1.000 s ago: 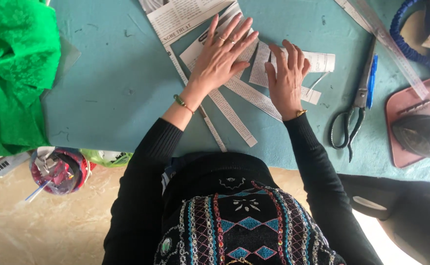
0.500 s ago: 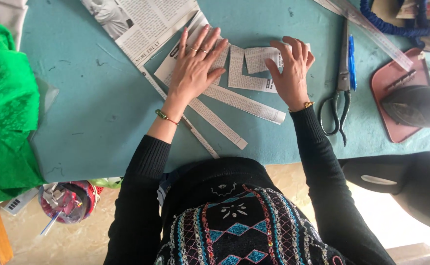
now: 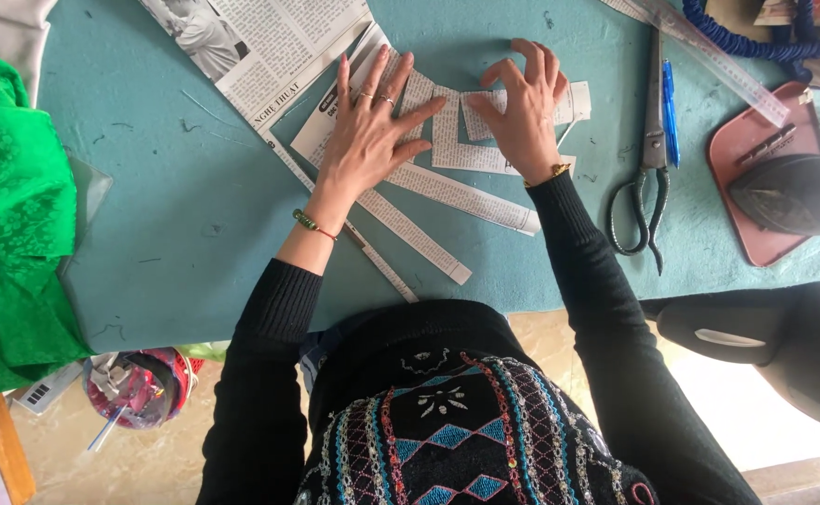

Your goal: Arranging newspaper patterns on a workbench and spreading out green fabric for preparation

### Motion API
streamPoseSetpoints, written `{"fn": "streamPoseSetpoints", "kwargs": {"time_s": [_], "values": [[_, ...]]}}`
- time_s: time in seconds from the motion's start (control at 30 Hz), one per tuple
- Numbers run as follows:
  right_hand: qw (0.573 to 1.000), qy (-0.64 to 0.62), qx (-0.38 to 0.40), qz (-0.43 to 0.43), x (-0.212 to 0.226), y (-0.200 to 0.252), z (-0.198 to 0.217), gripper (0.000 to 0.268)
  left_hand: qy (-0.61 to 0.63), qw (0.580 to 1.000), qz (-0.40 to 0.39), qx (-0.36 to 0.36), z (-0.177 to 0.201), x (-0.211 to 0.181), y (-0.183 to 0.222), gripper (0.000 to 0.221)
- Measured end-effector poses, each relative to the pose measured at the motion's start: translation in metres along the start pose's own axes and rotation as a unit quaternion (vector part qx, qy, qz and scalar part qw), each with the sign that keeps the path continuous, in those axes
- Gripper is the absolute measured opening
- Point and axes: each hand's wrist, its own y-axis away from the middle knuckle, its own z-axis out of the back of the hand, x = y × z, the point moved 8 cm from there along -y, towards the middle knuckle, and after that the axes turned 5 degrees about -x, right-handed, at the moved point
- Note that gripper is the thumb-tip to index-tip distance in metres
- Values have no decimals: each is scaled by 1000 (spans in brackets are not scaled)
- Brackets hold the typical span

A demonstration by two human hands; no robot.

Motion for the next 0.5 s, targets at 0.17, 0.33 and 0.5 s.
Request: {"fn": "streamPoseSetpoints", "kwargs": {"time_s": [0.17, 0.33, 0.5], "values": [[1000, -12, 10, 8, -2, -1, 4, 25, 3, 1000, -2, -10, -2, 1, 0, 57], [1000, -1, 11, 28, 16, 12, 9, 34, -2, 1000, 1, 9, -3, 1, 0, 59], [997, -4, 21, 79, 42, 28, 14, 31, 4, 1000, 2, 11, -2, 1, -1, 57]]}}
